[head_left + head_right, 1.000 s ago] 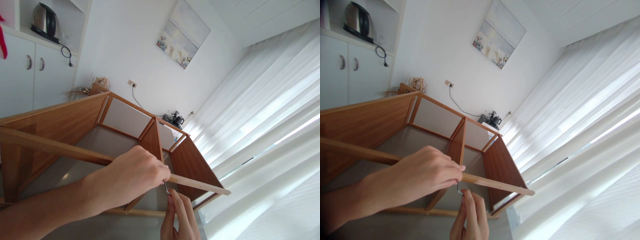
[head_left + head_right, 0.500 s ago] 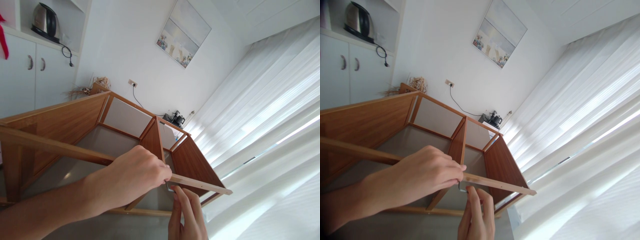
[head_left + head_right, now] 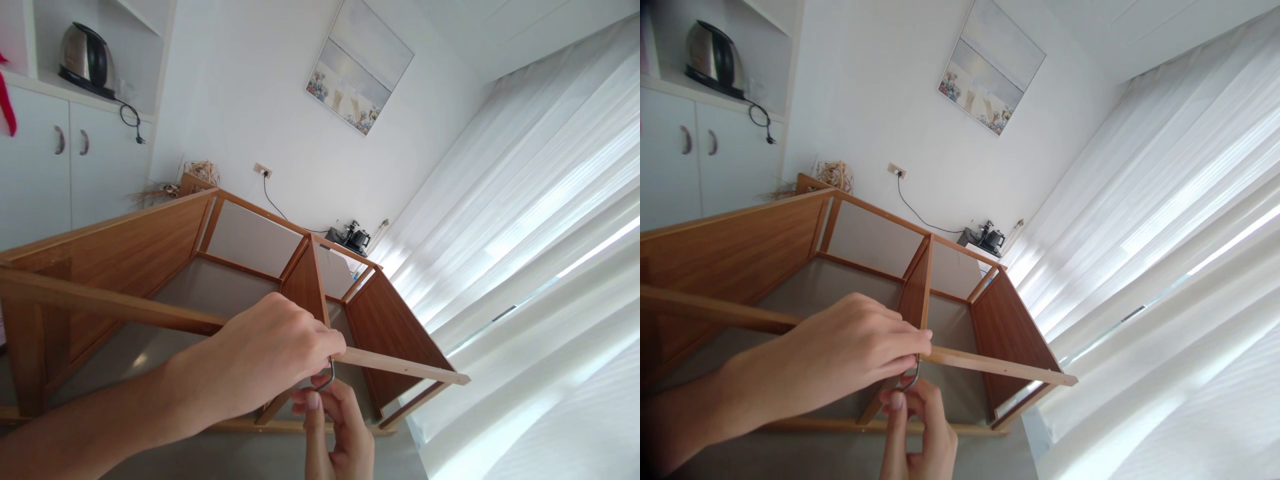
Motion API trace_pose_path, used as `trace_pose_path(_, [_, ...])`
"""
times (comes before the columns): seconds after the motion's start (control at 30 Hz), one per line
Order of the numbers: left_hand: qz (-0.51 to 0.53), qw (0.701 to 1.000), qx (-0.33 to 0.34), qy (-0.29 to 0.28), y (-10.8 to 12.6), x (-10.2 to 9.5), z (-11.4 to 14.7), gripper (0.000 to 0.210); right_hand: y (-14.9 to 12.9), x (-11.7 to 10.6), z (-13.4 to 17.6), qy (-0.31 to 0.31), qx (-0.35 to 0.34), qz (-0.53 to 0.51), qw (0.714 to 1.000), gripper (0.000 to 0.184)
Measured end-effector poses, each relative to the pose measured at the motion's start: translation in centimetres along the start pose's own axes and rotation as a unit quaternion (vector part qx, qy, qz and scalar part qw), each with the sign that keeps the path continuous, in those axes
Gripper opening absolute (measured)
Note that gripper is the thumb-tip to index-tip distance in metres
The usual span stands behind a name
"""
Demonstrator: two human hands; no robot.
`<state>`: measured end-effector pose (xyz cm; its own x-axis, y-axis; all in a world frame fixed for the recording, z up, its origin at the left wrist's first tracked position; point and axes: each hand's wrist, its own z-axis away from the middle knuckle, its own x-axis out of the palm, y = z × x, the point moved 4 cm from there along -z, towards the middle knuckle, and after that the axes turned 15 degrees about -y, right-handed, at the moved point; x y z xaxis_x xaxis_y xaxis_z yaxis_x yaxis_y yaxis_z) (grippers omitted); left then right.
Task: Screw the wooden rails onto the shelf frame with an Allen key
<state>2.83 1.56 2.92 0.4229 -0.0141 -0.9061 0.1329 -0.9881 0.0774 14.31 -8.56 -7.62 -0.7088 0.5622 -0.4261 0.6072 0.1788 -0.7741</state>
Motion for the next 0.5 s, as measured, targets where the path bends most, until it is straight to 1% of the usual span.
trace_pose_path(0.1, [0.006, 0.999, -0.016, -0.039, 0.0, 0.0, -0.2, 0.008, -0.3, 1.0, 0.0, -0.003, 0.001, -0.061, 0.998, 0.021])
trace_pose_path(0.17, [0.005, 0.998, -0.028, -0.048, 0.0, 0.0, -0.3, 0.007, -0.5, 1.5, 0.0, -0.003, 0.001, -0.097, 0.995, 0.024])
trace_pose_path(0.23, [0.018, 0.998, -0.026, -0.054, 0.0, 0.1, -0.3, 0.011, -0.6, 2.1, 0.0, -0.003, 0.015, -0.148, 0.989, 0.027])
trace_pose_path(0.3, [0.038, 0.998, -0.014, -0.049, -0.1, 0.3, -0.2, 0.015, -0.7, 2.6, 0.0, -0.005, 0.038, -0.201, 0.979, 0.031])
trace_pose_path(0.37, [0.043, 0.999, -0.003, -0.030, -0.2, 0.4, -0.1, 0.017, -0.8, 3.1, 0.0, -0.008, 0.060, -0.238, 0.969, 0.034])
trace_pose_path(0.43, [0.029, 0.999, -0.001, -0.013, -0.2, 0.4, -0.1, 0.016, -0.9, 3.4, -0.1, -0.009, 0.073, -0.252, 0.965, 0.036])
trace_pose_path(0.5, [0.014, 1.000, -0.003, -0.009, -0.2, 0.3, -0.1, 0.016, -1.0, 3.5, -0.1, -0.010, 0.078, -0.259, 0.963, 0.036])
